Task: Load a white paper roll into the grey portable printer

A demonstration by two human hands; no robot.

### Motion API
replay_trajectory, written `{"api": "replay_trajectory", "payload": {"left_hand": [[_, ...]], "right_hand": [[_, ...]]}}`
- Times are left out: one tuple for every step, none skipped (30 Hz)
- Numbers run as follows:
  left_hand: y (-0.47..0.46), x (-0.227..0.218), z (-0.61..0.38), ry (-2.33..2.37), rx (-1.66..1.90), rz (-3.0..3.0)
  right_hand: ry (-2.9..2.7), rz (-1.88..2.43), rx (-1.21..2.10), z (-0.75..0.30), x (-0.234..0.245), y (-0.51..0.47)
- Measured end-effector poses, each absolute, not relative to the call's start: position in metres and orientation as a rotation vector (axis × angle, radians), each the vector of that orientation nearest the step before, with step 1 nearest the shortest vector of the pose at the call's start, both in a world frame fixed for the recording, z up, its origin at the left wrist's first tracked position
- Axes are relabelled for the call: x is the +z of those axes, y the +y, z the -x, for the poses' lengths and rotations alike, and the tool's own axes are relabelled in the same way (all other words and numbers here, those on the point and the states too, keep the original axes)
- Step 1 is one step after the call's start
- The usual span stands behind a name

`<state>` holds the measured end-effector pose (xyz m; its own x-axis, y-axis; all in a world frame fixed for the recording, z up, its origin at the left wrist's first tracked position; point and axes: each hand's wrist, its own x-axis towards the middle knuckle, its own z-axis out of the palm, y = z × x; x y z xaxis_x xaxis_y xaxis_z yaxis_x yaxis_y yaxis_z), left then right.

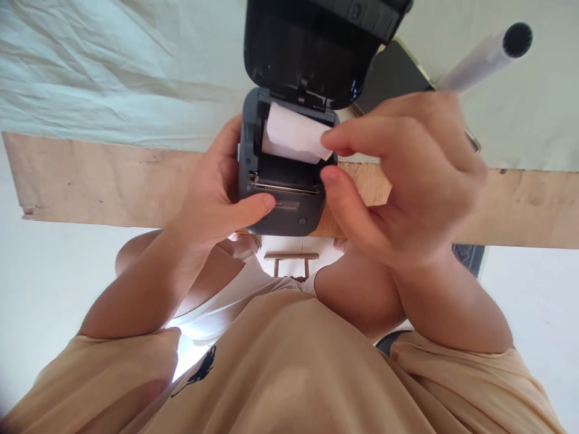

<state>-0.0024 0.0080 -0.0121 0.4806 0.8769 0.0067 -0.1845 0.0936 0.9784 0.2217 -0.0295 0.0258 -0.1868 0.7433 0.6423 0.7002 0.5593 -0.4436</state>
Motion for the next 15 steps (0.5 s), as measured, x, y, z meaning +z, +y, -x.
{"api": "replay_trajectory", "payload": {"left_hand": [[0.008,-0.011,0.002,0.725,0.894,-1.227],[0.008,-0.01,0.002,0.728,0.888,-1.227],[0.007,-0.01,0.002,0.728,0.885,-1.227],[0.007,-0.01,0.002,0.723,0.883,-1.227],[0.007,-0.01,0.002,0.709,0.884,-1.227],[0.007,-0.011,0.003,0.689,0.885,-1.228],[0.007,-0.012,0.003,0.667,0.883,-1.23],[0.007,-0.015,0.004,0.642,0.876,-1.234],[0.008,-0.018,0.004,0.603,0.879,-1.248],[0.009,-0.022,0.004,0.563,0.89,-1.266],[0.011,-0.026,0.004,0.526,0.898,-1.283],[0.013,-0.031,0.004,0.476,0.915,-1.298],[0.015,-0.036,0.004,0.423,0.931,-1.3],[0.017,-0.04,0.003,0.365,0.947,-1.292],[0.019,-0.043,0.003,0.325,0.957,-1.27]], "right_hand": [[-1.978,1.161,-0.05,-0.222,0.026,-0.028],[-2.049,1.121,-0.181,-0.223,0.026,-0.026],[-2.087,1.106,-0.254,-0.223,0.026,-0.025],[-2.1,1.113,-0.253,-0.222,0.026,-0.023],[-2.113,1.134,-0.221,-0.221,0.026,-0.022],[-2.127,1.158,-0.186,-0.219,0.027,-0.022],[-2.136,1.192,-0.155,-0.217,0.027,-0.021],[-2.132,1.234,-0.139,-0.214,0.027,-0.021],[-2.125,1.279,-0.15,-0.211,0.027,-0.022],[-2.113,1.308,-0.188,-0.209,0.027,-0.023],[-2.101,1.344,-0.232,-0.207,0.028,-0.023],[-2.097,1.357,-0.276,-0.206,0.028,-0.024],[-2.096,1.335,-0.31,-0.206,0.028,-0.025],[-2.106,1.288,-0.325,-0.206,0.029,-0.026],[-2.133,1.212,-0.323,-0.206,0.029,-0.027]]}}
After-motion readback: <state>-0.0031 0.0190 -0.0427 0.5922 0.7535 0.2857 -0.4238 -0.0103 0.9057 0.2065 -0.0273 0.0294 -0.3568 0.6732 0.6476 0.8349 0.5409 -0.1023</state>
